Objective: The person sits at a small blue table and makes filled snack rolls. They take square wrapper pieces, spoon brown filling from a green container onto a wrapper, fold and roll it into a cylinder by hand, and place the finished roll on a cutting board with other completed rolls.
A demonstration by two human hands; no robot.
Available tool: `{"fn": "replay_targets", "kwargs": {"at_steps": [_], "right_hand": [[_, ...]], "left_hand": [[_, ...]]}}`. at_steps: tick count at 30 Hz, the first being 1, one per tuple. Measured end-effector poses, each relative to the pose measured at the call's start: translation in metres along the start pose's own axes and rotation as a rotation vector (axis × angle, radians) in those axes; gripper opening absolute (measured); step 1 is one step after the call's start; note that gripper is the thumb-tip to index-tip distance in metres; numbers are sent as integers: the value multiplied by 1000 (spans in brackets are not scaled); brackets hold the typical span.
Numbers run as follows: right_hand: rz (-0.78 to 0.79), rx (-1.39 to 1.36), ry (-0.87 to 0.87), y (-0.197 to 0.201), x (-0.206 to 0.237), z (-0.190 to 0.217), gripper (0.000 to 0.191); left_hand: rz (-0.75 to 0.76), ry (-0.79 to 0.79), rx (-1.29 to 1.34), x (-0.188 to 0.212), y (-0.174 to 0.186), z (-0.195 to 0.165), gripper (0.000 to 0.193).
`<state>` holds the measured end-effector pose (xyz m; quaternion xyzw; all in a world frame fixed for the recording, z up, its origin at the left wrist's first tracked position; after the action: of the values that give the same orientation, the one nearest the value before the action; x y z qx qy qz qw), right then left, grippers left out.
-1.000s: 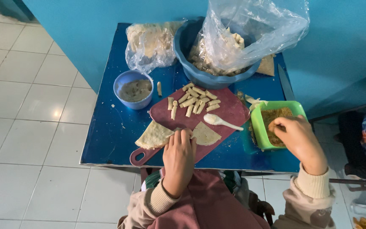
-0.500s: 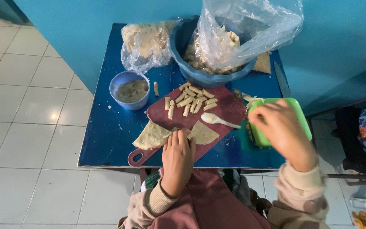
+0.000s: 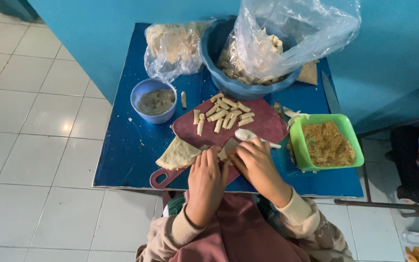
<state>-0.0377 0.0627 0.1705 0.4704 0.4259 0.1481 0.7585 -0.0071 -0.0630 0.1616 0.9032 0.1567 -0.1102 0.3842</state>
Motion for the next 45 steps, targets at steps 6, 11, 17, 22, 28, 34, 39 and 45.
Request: {"fn": "replay_targets", "kwargs": {"at_steps": [6,11,17,22,28,34,39,45], "right_hand": [[-90,-20,13,9,10,4,22],[-140,-9,30,11,7,9,21],[-161,98,-94,28,11,-3,18],[-109,207,-228,41,24,-11,17],[-78,138,-249,30,20,-10,19],[-81,51,-235,29,17,-10,18],[-92,30,-250,27,15,-12,17],[-99,0,-222,30,10,-10,17]], "left_hand": [[-19,-3,-56,0,-2,-2,47],[-21,10,-68,-1,-3,-1,46],[-3,1,-23,2,-2,-3,40],[0,-31,99,6,1,-7,31],[75,6,139,6,-3,-6,21],[78,-105,101,6,4,-15,26],[68,-134,60,6,6,-19,34],[56,-147,28,6,6,-20,35]]}}
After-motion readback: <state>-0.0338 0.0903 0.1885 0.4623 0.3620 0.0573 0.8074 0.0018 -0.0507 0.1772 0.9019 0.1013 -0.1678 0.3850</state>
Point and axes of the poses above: each hand's wrist, its own x-axis away from the middle knuckle, its own y-axis out of the back of the hand, z = x × y, the point moved 8 cm from there along -x, towards the middle knuckle, and after that the axes turned 13 degrees about y, right-handed, at the moved point
